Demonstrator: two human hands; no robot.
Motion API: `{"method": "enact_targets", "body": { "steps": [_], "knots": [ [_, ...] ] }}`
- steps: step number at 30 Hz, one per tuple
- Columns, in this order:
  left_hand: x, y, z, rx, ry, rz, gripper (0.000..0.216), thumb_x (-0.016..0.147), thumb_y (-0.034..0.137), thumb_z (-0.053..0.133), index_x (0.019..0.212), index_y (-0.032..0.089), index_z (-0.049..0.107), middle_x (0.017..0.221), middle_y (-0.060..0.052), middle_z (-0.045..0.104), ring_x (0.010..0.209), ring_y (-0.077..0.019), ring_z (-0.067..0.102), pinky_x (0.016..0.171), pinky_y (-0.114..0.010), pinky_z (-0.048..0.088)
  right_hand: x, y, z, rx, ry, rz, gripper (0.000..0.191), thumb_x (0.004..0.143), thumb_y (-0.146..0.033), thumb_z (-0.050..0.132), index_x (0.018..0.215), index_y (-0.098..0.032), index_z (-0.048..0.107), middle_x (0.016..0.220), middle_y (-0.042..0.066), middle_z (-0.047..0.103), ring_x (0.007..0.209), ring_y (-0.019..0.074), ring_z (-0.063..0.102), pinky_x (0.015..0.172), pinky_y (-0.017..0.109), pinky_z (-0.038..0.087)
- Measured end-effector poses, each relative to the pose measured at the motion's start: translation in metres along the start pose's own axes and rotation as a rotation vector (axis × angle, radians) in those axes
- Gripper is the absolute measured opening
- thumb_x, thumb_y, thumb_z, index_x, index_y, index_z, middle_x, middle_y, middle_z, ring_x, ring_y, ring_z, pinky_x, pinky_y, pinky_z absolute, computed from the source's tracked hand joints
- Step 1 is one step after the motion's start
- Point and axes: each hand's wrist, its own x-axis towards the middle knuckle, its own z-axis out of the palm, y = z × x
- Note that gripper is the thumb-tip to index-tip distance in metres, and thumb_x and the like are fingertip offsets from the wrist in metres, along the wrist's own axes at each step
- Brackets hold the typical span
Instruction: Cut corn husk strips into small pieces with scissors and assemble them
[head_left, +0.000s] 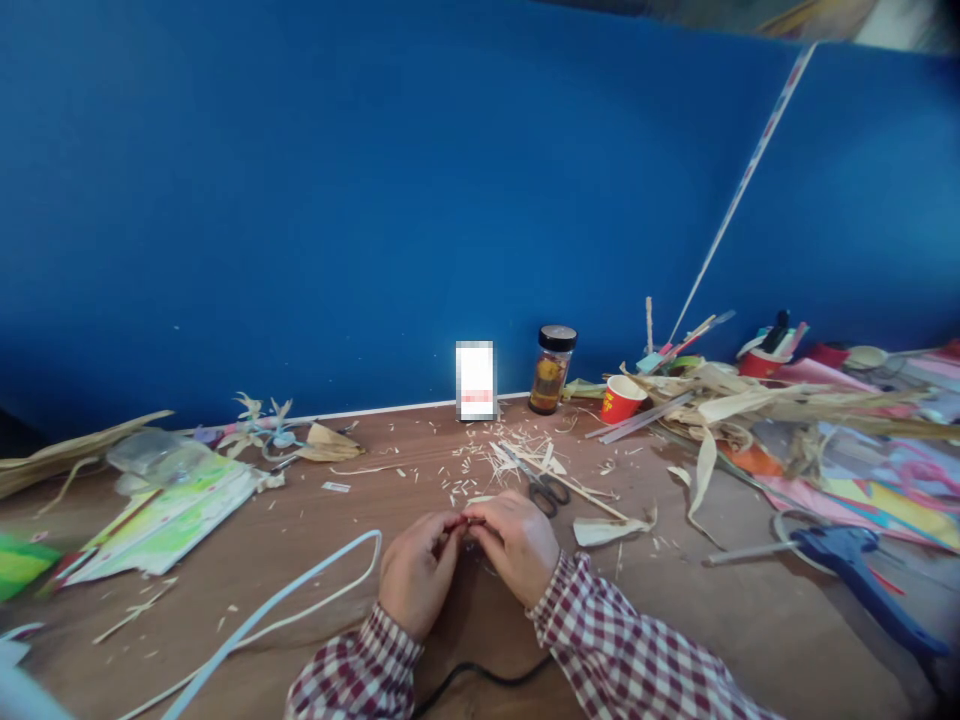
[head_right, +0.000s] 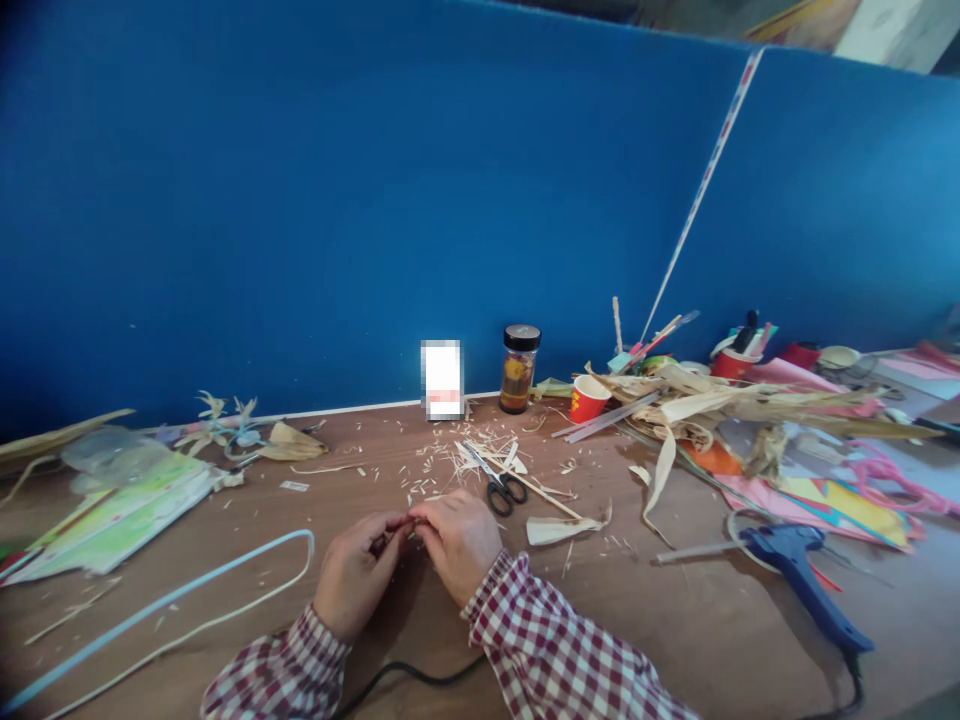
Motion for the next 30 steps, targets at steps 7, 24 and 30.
{"method": "enact_targets", "body": {
  "steps": [7,24,30],
  "knots": [
    [0.001,0.000,0.000,-0.007,-0.026,-0.009,0.019,0.079,0.027,0.046,0.086,0.022,0.064,0.082,-0.003,0.068,0.073,-0.0165,0.061,0.066,-0.027,0.046,0.000,0.002,0.000,-0.032,0.027,-0.011,0.018,0.085,-0.018,0.046,0.088,-0.021,0.064,0.081,0.004,0.066,0.081,0.0188,0.054,0.074,0.030,0.041],
    [0.004,-0.003,0.007,-0.642,-0.018,-0.355,0.021,0.071,0.035,0.059,0.077,0.015,0.063,0.057,0.001,0.059,0.046,-0.0087,0.049,0.045,-0.019,0.039,0.000,0.005,0.011,0.244,0.174,0.324,0.011,0.080,-0.019,0.049,0.080,-0.019,0.060,0.079,0.002,0.064,0.073,0.0151,0.058,0.065,0.024,0.044],
    [0.003,0.006,0.001,-0.362,0.051,-0.073,0.014,0.074,0.026,0.056,0.078,0.018,0.067,0.072,-0.004,0.063,0.065,-0.0137,0.056,0.061,-0.024,0.045,-0.002,-0.002,0.013,0.358,0.077,0.354,0.013,0.080,-0.022,0.049,0.077,-0.018,0.060,0.070,0.001,0.063,0.061,0.0137,0.057,0.057,0.022,0.044]
  ]
}}
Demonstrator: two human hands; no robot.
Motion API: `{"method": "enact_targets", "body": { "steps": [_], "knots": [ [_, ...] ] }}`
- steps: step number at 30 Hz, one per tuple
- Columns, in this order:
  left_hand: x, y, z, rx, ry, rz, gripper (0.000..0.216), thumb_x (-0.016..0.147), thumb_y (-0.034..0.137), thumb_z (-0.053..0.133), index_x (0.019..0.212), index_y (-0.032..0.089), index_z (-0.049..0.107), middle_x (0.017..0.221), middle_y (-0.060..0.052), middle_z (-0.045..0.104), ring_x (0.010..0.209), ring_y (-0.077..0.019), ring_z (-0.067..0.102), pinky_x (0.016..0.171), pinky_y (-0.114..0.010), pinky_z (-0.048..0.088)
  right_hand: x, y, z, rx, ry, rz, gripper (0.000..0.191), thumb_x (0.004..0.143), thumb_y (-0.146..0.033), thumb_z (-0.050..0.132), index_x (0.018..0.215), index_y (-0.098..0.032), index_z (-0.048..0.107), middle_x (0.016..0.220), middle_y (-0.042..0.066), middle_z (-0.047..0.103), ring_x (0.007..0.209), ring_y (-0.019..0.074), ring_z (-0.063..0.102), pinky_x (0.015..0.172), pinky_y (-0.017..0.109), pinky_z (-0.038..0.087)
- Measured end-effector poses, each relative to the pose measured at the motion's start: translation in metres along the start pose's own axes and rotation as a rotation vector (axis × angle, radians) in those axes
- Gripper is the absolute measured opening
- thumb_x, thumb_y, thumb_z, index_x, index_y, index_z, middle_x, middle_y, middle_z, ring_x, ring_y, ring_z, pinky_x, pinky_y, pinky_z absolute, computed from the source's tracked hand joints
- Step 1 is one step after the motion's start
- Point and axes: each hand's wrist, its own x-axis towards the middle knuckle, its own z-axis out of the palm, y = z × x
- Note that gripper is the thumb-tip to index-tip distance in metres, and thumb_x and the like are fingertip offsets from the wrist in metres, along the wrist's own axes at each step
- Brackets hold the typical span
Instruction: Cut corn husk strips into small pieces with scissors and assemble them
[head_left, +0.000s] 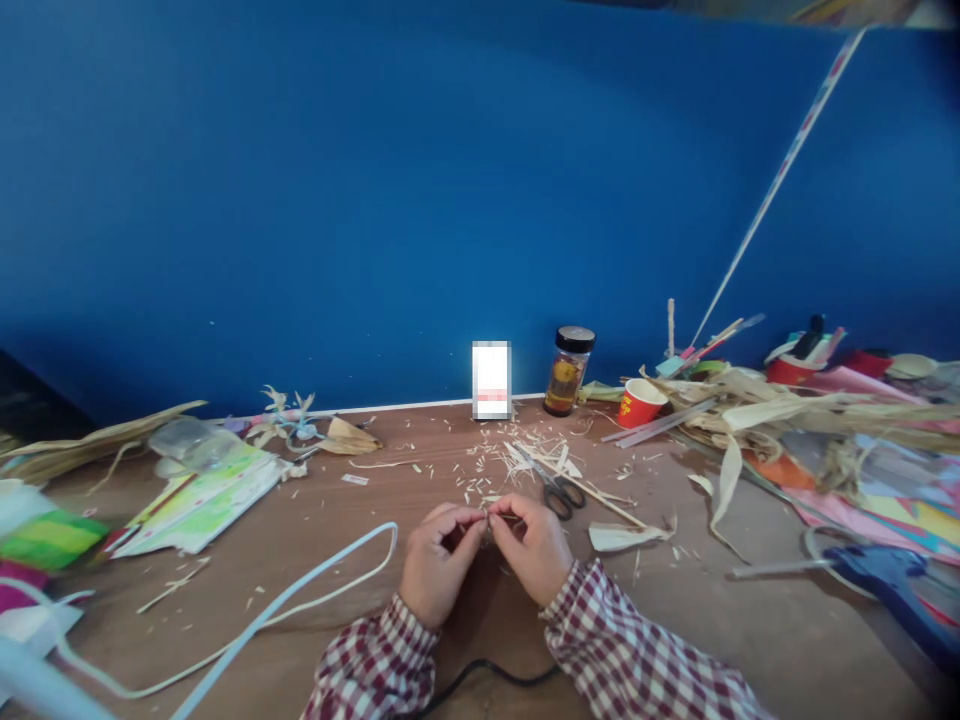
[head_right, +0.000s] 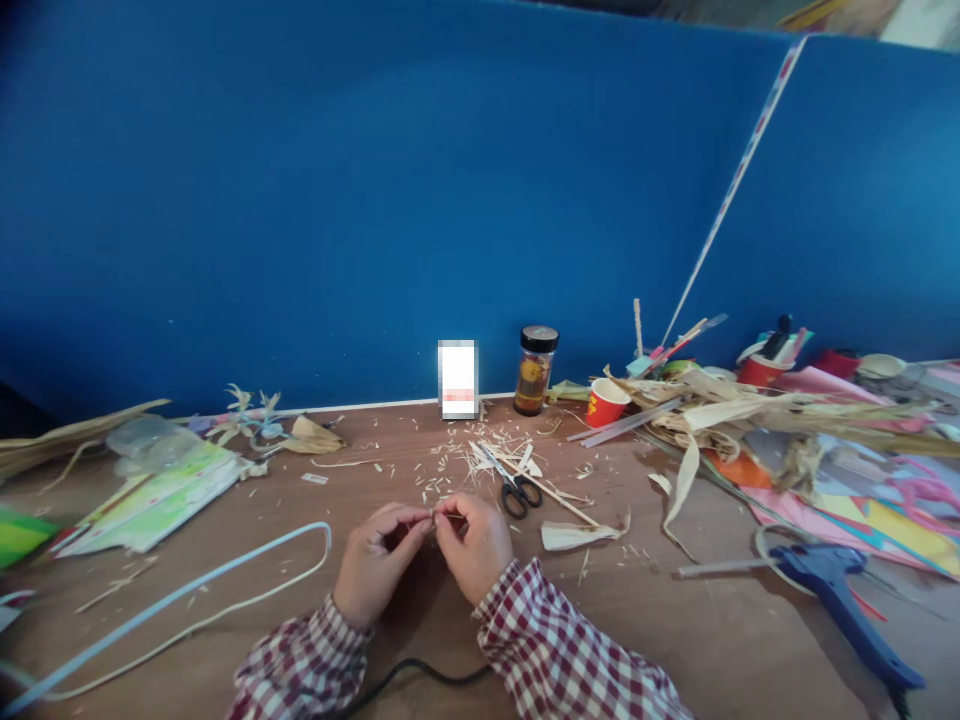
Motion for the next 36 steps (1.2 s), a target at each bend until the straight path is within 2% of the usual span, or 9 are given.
{"method": "enact_targets", "body": {
  "steps": [4,10,18,21,27,31,36],
  "knots": [
    [-0.002,0.002,0.001,0.078,0.009,0.084,0.016,0.077,0.023,0.053,0.083,0.019,0.067,0.075,-0.004,0.062,0.068,-0.0137,0.056,0.062,-0.024,0.045,0.002,0.002,0.000,0.096,-0.058,0.035,0.016,0.080,-0.023,0.048,0.081,-0.017,0.062,0.069,0.002,0.065,0.061,0.0146,0.058,0.057,0.023,0.045],
    [-0.003,0.002,0.000,0.144,0.031,0.100,0.019,0.079,0.021,0.050,0.089,0.021,0.066,0.080,-0.005,0.062,0.073,-0.0142,0.057,0.065,-0.025,0.046,0.003,0.002,-0.002,0.145,-0.093,0.034,0.019,0.080,-0.023,0.048,0.087,-0.017,0.065,0.077,0.003,0.067,0.070,0.0169,0.061,0.066,0.025,0.048],
    [-0.003,0.005,0.004,0.065,0.002,0.112,0.022,0.080,0.020,0.047,0.090,0.020,0.066,0.079,-0.006,0.059,0.073,-0.0151,0.056,0.063,-0.026,0.047,0.003,0.006,-0.003,0.121,-0.077,0.064,0.018,0.079,-0.022,0.049,0.084,-0.017,0.065,0.076,0.003,0.068,0.068,0.0168,0.061,0.061,0.025,0.047],
    [-0.004,0.003,0.005,0.037,-0.005,0.080,0.019,0.080,0.022,0.048,0.089,0.020,0.065,0.081,-0.006,0.061,0.075,-0.0155,0.057,0.066,-0.027,0.048,0.003,0.007,-0.002,0.157,-0.095,0.063,0.016,0.079,-0.021,0.049,0.081,-0.017,0.064,0.072,0.002,0.067,0.066,0.0165,0.061,0.061,0.025,0.047],
    [-0.006,-0.005,0.007,-0.076,0.050,-0.097,0.015,0.076,0.026,0.053,0.089,0.017,0.053,0.074,-0.002,0.061,0.065,-0.0138,0.059,0.062,-0.026,0.049,0.003,0.006,-0.001,0.140,-0.099,0.053,0.016,0.078,-0.019,0.049,0.081,-0.016,0.064,0.074,0.003,0.067,0.068,0.0167,0.061,0.064,0.026,0.048],
    [-0.005,-0.007,0.008,-0.098,0.042,-0.121,0.026,0.075,0.025,0.054,0.100,0.018,0.050,0.074,-0.002,0.062,0.065,-0.0137,0.060,0.063,-0.027,0.051,0.002,0.000,-0.002,0.116,-0.095,0.024,0.019,0.079,-0.020,0.047,0.083,-0.015,0.065,0.073,0.003,0.067,0.066,0.0155,0.060,0.063,0.025,0.047],
    [-0.006,-0.008,0.008,-0.075,0.027,-0.103,0.026,0.075,0.024,0.054,0.099,0.017,0.053,0.075,-0.004,0.063,0.065,-0.0142,0.061,0.063,-0.027,0.051,0.002,-0.003,-0.003,0.130,-0.118,0.018,0.019,0.080,-0.026,0.049,0.076,-0.016,0.064,0.069,0.002,0.065,0.064,0.0143,0.058,0.059,0.023,0.045]
  ]
}}
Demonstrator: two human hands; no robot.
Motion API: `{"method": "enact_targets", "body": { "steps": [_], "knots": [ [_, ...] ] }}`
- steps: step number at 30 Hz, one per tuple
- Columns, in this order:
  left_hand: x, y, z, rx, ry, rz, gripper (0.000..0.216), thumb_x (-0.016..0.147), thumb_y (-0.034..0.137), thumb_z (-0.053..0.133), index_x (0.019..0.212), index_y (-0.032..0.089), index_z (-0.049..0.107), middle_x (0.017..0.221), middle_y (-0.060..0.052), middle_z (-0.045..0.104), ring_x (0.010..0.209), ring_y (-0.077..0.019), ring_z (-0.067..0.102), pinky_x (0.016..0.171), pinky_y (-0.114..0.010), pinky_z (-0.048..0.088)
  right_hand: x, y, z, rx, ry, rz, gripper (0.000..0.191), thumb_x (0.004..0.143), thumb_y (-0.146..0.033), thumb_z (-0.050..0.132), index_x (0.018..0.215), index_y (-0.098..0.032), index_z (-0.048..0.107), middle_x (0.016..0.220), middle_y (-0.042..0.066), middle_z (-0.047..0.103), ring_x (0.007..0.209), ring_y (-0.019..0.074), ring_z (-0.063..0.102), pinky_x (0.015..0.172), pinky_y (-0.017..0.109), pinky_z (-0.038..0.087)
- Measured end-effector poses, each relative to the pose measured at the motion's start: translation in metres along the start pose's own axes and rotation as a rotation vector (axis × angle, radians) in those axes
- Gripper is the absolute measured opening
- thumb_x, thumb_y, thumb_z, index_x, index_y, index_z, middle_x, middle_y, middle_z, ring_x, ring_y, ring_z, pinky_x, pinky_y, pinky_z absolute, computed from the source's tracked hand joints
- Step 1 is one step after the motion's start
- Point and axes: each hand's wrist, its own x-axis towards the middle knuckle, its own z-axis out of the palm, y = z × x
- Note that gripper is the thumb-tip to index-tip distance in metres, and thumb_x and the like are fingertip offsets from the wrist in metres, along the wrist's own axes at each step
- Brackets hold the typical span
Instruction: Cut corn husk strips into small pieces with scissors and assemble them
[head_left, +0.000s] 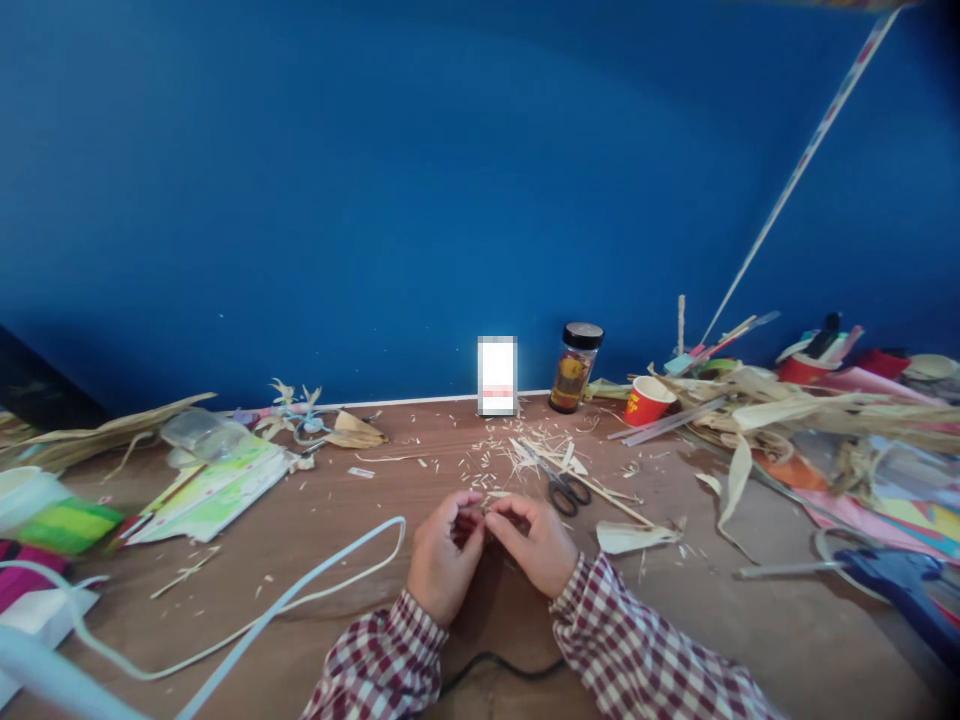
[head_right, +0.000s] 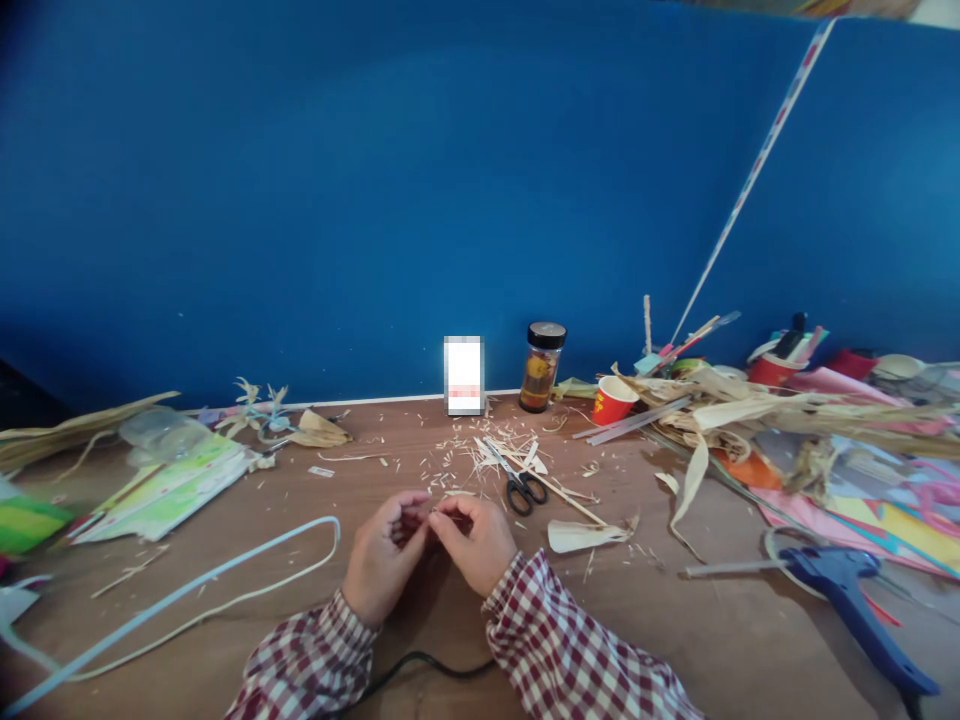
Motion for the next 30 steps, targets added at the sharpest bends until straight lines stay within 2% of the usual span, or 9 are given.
{"method": "enact_targets", "body": {
  "steps": [10,17,19,22,25,27,30],
  "knots": [
    [0.003,0.000,-0.004,0.038,0.041,-0.007,0.023,0.074,0.024,0.053,0.095,0.016,0.058,0.079,-0.005,0.065,0.070,-0.0160,0.062,0.066,-0.030,0.051,0.002,0.010,0.001,0.069,0.024,0.063,0.016,0.079,-0.023,0.049,0.080,-0.016,0.063,0.070,0.002,0.065,0.063,0.0144,0.058,0.060,0.024,0.046],
    [0.005,0.001,-0.006,0.013,0.121,-0.011,0.021,0.075,0.027,0.053,0.092,0.017,0.059,0.083,-0.006,0.065,0.074,-0.0168,0.062,0.069,-0.030,0.050,0.001,0.010,0.003,0.055,-0.022,0.104,0.012,0.074,-0.021,0.054,0.076,-0.015,0.064,0.065,0.001,0.065,0.059,0.0142,0.058,0.056,0.023,0.046],
    [0.005,0.005,-0.009,0.035,0.191,0.013,0.021,0.076,0.028,0.053,0.093,0.016,0.058,0.088,-0.008,0.063,0.076,-0.0168,0.061,0.069,-0.030,0.050,0.002,0.008,0.001,0.020,0.003,0.101,0.013,0.074,-0.021,0.053,0.075,-0.015,0.064,0.063,0.000,0.064,0.058,0.0140,0.057,0.055,0.023,0.045],
    [0.004,0.013,-0.011,0.124,0.267,0.130,0.018,0.075,0.027,0.054,0.088,0.017,0.059,0.090,-0.008,0.060,0.075,-0.0163,0.059,0.067,-0.029,0.050,0.003,0.003,-0.003,-0.064,0.115,0.069,0.015,0.076,-0.023,0.052,0.075,-0.015,0.065,0.062,0.001,0.064,0.057,0.0143,0.057,0.054,0.023,0.045],
    [0.001,0.019,-0.008,0.179,0.095,0.233,0.012,0.076,0.027,0.053,0.078,0.019,0.063,0.079,-0.006,0.062,0.072,-0.0163,0.058,0.067,-0.028,0.049,0.002,0.002,-0.004,-0.123,0.198,0.021,0.016,0.077,-0.023,0.051,0.077,-0.016,0.065,0.066,0.002,0.066,0.059,0.0148,0.058,0.056,0.024,0.046],
    [-0.001,0.017,-0.005,0.175,0.001,0.208,0.016,0.077,0.026,0.051,0.081,0.020,0.065,0.078,-0.006,0.065,0.073,-0.0168,0.060,0.067,-0.028,0.049,0.001,0.004,-0.002,-0.159,0.211,-0.015,0.016,0.078,-0.022,0.051,0.078,-0.018,0.066,0.071,0.002,0.068,0.063,0.0153,0.060,0.059,0.024,0.047],
    [-0.003,0.010,-0.001,0.174,0.020,0.092,0.020,0.077,0.029,0.050,0.085,0.021,0.067,0.081,-0.005,0.069,0.074,-0.0183,0.062,0.069,-0.031,0.050,-0.002,0.006,0.003,-0.243,0.217,-0.076,0.015,0.078,-0.020,0.052,0.081,-0.020,0.067,0.078,0.003,0.069,0.070,0.0165,0.061,0.065,0.026,0.047]
  ]
}}
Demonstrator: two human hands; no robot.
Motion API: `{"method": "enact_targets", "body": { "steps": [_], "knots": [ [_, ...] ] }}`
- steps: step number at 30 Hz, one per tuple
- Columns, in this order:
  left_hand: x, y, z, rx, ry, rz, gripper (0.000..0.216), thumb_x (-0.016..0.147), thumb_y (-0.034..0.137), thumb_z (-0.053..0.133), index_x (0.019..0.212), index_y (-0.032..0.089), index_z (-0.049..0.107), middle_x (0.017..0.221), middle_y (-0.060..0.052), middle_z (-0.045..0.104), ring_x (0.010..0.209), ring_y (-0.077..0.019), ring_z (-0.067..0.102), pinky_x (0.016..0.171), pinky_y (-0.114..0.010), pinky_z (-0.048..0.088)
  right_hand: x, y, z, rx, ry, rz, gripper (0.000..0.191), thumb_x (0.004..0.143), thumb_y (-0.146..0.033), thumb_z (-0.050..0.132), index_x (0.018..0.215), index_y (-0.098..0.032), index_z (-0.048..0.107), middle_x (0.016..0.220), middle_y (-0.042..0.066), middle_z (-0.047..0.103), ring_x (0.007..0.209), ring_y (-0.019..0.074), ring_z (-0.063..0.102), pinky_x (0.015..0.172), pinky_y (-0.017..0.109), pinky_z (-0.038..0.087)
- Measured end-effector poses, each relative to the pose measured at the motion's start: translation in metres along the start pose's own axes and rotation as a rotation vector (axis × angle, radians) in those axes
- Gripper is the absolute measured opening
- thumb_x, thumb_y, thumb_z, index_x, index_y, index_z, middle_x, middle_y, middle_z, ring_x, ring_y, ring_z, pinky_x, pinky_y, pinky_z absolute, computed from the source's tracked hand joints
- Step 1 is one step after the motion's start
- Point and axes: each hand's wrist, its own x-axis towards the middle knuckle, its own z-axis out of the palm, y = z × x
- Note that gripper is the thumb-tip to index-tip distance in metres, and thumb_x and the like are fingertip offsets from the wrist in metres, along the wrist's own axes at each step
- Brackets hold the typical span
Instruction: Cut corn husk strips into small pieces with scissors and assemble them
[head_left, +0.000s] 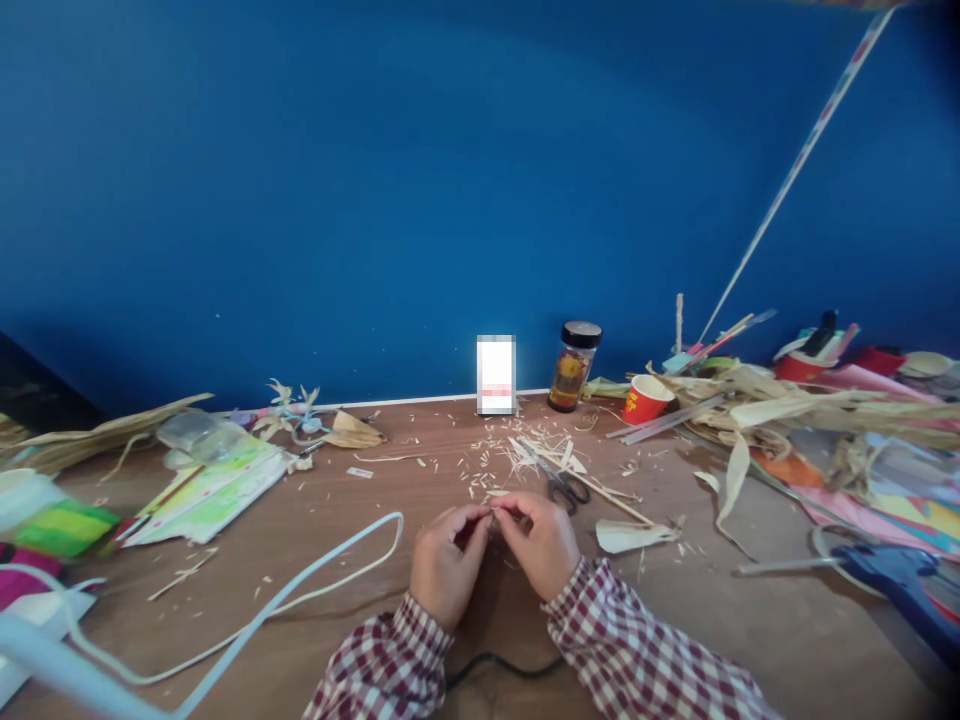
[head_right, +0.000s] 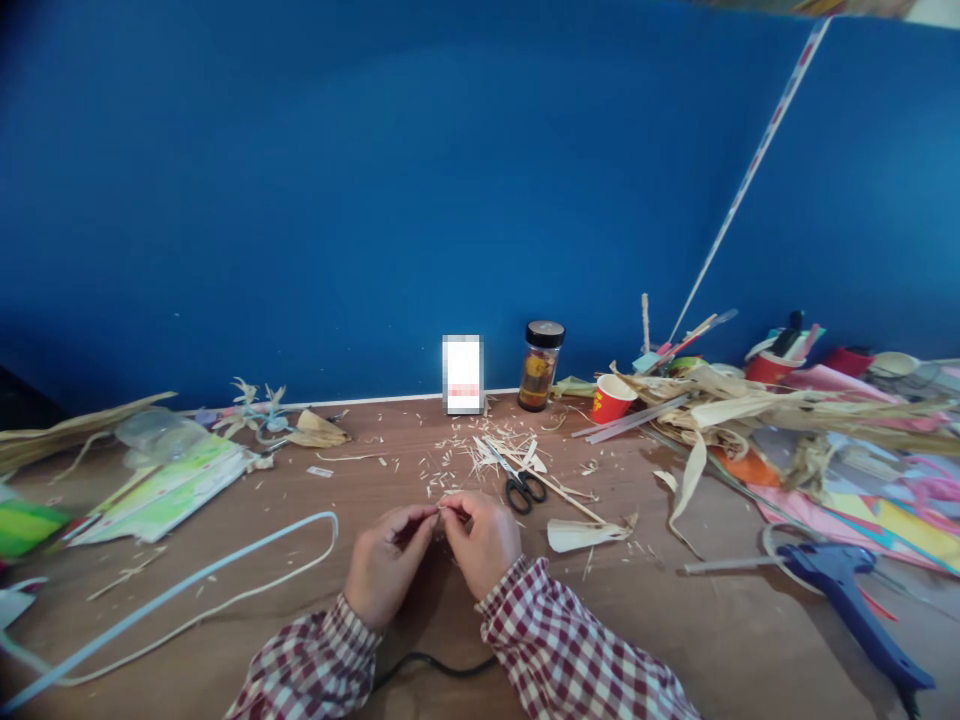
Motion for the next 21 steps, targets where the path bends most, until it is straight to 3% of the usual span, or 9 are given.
{"method": "enact_targets", "body": {
  "steps": [6,11,21],
  "knots": [
    [0.0016,-0.0077,-0.0008,-0.076,-0.005,-0.182,0.020,0.073,0.031,0.054,0.084,0.022,0.069,0.081,-0.004,0.071,0.075,-0.0201,0.065,0.071,-0.033,0.051,-0.0034,-0.0012,0.0007,-0.090,-0.016,-0.101,0.016,0.079,-0.018,0.051,0.085,-0.022,0.066,0.083,0.003,0.067,0.079,0.0185,0.060,0.069,0.027,0.047],
    [0.0049,-0.0081,0.0007,-0.336,-0.033,-0.322,0.023,0.070,0.030,0.059,0.085,0.016,0.067,0.080,-0.007,0.071,0.073,-0.0200,0.066,0.070,-0.033,0.052,-0.0021,0.0001,0.0009,-0.051,-0.051,-0.078,0.015,0.079,-0.018,0.052,0.084,-0.022,0.066,0.083,0.002,0.068,0.078,0.0171,0.060,0.069,0.026,0.046],
    [0.0070,-0.0072,0.0001,-0.515,0.028,-0.414,0.034,0.065,0.031,0.065,0.093,0.013,0.059,0.079,-0.008,0.070,0.073,-0.0175,0.065,0.068,-0.029,0.052,-0.0013,-0.0004,0.0002,-0.031,-0.085,-0.048,0.015,0.080,-0.017,0.051,0.082,-0.022,0.064,0.077,0.000,0.067,0.068,0.0142,0.059,0.063,0.024,0.044]
  ]
}}
